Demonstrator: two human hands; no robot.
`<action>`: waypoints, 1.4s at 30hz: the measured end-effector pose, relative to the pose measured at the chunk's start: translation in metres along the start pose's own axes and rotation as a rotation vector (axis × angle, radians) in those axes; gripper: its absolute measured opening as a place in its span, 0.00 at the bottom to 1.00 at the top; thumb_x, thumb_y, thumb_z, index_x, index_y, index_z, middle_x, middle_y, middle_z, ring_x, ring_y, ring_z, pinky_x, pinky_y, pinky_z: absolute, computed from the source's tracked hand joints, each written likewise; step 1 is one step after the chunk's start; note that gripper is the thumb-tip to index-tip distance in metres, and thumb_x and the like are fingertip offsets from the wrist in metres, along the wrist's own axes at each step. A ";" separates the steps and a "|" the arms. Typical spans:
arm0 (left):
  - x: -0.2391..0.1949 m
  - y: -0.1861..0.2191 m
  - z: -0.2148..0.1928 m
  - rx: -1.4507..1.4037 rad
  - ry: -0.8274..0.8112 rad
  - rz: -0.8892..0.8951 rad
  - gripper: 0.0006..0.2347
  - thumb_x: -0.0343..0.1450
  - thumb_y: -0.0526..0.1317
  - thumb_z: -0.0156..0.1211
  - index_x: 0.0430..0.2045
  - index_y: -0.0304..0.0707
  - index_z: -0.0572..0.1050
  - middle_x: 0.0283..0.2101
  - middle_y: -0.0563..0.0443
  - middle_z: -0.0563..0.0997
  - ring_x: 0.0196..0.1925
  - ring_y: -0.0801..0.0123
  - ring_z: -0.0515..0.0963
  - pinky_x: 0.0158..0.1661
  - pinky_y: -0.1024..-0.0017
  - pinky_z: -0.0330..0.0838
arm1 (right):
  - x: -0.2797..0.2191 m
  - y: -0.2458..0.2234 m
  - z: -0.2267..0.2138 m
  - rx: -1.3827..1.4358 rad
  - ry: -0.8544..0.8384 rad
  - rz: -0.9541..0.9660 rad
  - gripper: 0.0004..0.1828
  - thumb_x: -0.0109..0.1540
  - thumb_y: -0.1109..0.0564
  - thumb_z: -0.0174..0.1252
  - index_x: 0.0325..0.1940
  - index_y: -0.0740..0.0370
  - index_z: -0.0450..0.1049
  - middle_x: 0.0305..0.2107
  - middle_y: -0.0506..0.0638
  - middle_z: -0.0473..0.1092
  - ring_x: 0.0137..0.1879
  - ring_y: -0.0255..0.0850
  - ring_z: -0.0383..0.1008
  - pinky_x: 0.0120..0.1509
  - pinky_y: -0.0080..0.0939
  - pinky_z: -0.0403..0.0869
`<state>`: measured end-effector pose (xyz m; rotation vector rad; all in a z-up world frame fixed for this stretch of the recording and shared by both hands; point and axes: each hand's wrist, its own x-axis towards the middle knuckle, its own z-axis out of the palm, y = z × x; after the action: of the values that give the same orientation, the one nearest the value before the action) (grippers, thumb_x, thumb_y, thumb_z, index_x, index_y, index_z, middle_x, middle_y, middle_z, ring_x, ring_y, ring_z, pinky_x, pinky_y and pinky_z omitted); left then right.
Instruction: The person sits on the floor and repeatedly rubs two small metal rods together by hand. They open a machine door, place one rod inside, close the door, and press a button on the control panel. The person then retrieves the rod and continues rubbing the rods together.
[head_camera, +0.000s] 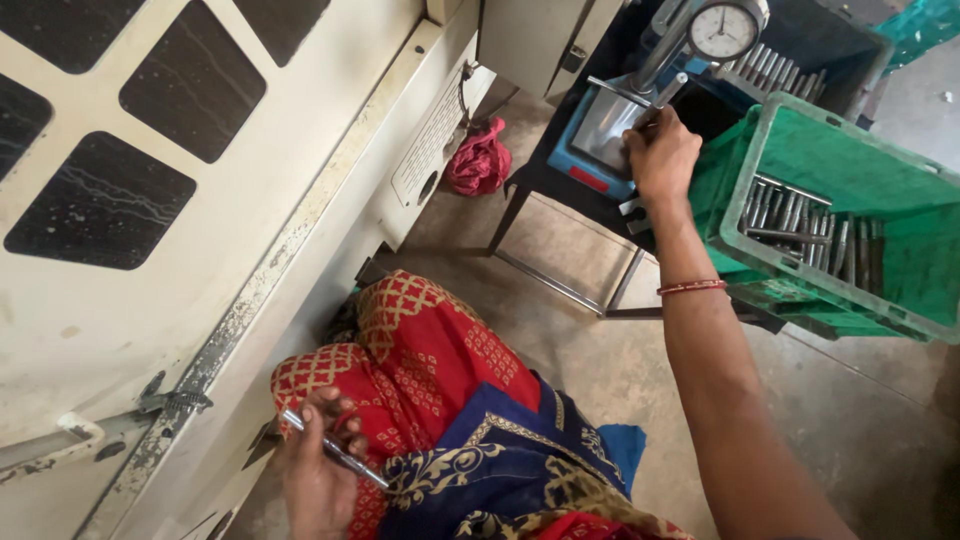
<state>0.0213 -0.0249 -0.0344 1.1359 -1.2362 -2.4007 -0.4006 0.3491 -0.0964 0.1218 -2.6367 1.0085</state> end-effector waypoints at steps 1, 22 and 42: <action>0.000 0.000 0.001 -0.015 -0.001 -0.017 0.13 0.80 0.45 0.46 0.49 0.34 0.71 0.41 0.47 0.75 0.37 0.70 0.73 0.31 0.74 0.68 | 0.000 0.001 0.000 0.017 0.007 -0.008 0.12 0.58 0.62 0.70 0.40 0.68 0.74 0.31 0.60 0.79 0.36 0.54 0.82 0.45 0.49 0.78; -0.001 0.004 -0.003 -0.076 -0.043 0.007 0.15 0.81 0.45 0.48 0.55 0.32 0.72 0.41 0.45 0.76 0.34 0.72 0.72 0.26 0.78 0.66 | -0.002 0.005 0.001 0.159 0.033 0.038 0.22 0.57 0.59 0.72 0.51 0.69 0.72 0.35 0.58 0.79 0.37 0.44 0.83 0.43 0.41 0.79; 0.027 -0.050 0.071 -0.305 -0.321 -0.065 0.18 0.81 0.45 0.50 0.66 0.42 0.66 0.49 0.42 0.79 0.48 0.60 0.79 0.42 0.63 0.75 | -0.196 -0.232 -0.031 0.386 -1.195 -0.282 0.15 0.59 0.51 0.67 0.47 0.57 0.79 0.30 0.53 0.80 0.31 0.39 0.82 0.38 0.40 0.79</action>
<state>-0.0400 0.0357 -0.0626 0.7336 -0.8750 -2.7789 -0.1629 0.1901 0.0105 1.5626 -3.1083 1.6585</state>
